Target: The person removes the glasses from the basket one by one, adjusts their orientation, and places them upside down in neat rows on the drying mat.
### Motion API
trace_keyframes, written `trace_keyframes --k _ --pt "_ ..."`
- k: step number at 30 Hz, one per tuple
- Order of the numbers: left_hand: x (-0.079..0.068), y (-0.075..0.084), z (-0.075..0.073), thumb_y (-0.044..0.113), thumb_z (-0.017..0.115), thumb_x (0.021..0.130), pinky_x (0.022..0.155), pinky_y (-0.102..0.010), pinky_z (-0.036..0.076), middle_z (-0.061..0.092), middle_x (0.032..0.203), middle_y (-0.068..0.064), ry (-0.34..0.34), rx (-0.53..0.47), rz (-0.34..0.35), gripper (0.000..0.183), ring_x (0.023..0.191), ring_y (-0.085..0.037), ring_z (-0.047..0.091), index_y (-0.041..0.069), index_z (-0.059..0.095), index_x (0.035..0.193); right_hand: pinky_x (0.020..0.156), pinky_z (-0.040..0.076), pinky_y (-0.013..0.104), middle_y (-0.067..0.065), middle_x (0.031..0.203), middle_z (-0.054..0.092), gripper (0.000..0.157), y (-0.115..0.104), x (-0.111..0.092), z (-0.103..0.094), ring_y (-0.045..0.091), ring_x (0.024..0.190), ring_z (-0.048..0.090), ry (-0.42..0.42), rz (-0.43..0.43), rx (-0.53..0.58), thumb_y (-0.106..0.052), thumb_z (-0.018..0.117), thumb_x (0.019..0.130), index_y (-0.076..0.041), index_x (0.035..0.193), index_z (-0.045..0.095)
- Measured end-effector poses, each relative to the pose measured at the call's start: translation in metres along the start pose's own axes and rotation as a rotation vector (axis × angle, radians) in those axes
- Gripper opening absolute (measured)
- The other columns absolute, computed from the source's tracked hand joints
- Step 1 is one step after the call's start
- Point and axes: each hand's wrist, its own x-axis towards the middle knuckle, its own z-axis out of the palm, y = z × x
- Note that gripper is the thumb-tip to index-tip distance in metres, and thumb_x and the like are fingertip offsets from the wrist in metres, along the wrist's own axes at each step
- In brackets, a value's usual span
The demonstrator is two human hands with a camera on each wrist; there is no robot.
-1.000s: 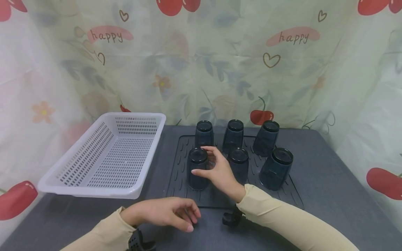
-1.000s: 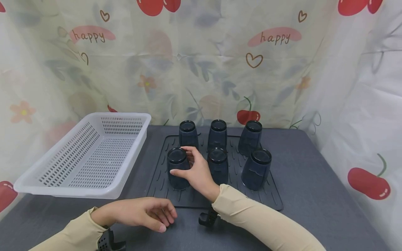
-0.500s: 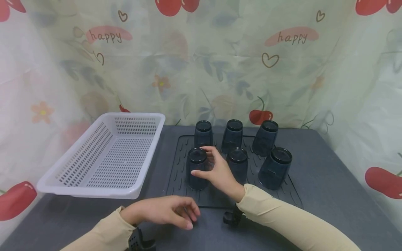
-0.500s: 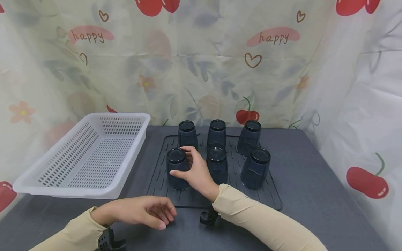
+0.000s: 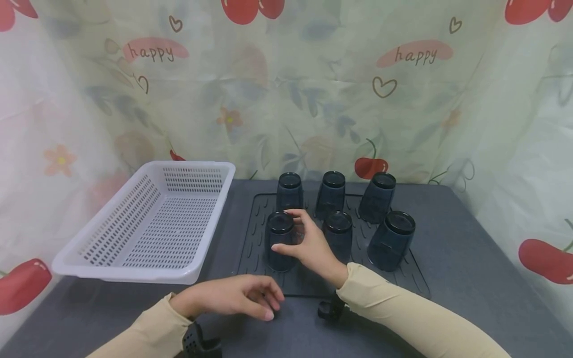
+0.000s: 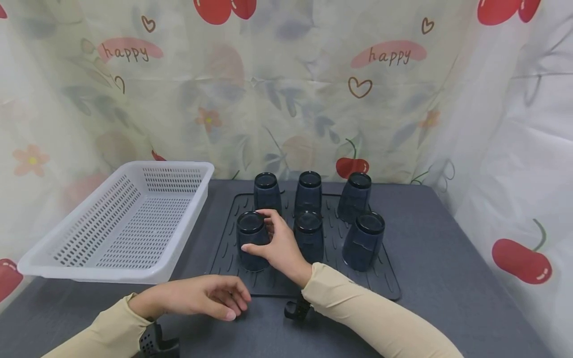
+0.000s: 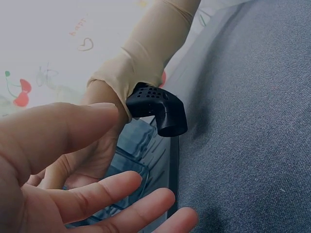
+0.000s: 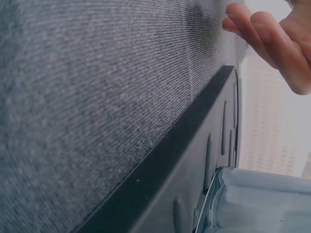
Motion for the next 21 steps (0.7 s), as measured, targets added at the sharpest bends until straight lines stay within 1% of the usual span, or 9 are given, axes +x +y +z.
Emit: trace_keyframes --k 8,17,21 --pt "-0.0003 0.0008 0.0001 0.019 0.062 0.094 0.088 -0.022 0.051 0.058 0.121 -0.019 -0.001 0.0 0.001 0.045 0.107 -0.015 0.06 -0.009 0.049 0.126 0.091 0.052 0.045 0.006 0.124 0.055 0.076 0.0015 0.0002 0.0002 0.025 0.114 0.059 0.006 -0.001 -0.019 -0.02 0.086 0.073 -0.026 0.136 0.045" --pt "0.0009 0.001 0.0004 0.018 0.061 0.094 0.088 -0.021 0.051 0.059 0.121 -0.018 0.003 -0.005 -0.007 0.042 0.108 -0.016 0.06 -0.007 0.05 0.126 0.095 0.05 0.047 0.006 0.126 0.055 0.076 0.0013 -0.0007 0.0017 0.027 0.117 0.057 0.001 0.016 0.002 -0.02 0.085 0.073 -0.027 0.137 0.045" --pt "0.0017 0.0006 -0.0001 0.018 0.061 0.094 0.088 -0.022 0.051 0.059 0.121 -0.018 0.002 -0.012 -0.008 0.041 0.108 -0.015 0.06 -0.007 0.05 0.126 0.098 0.049 0.048 0.007 0.129 0.053 0.077 0.0015 -0.001 0.0019 0.028 0.12 0.056 -0.008 0.007 -0.018 -0.023 0.085 0.074 -0.026 0.138 0.043"
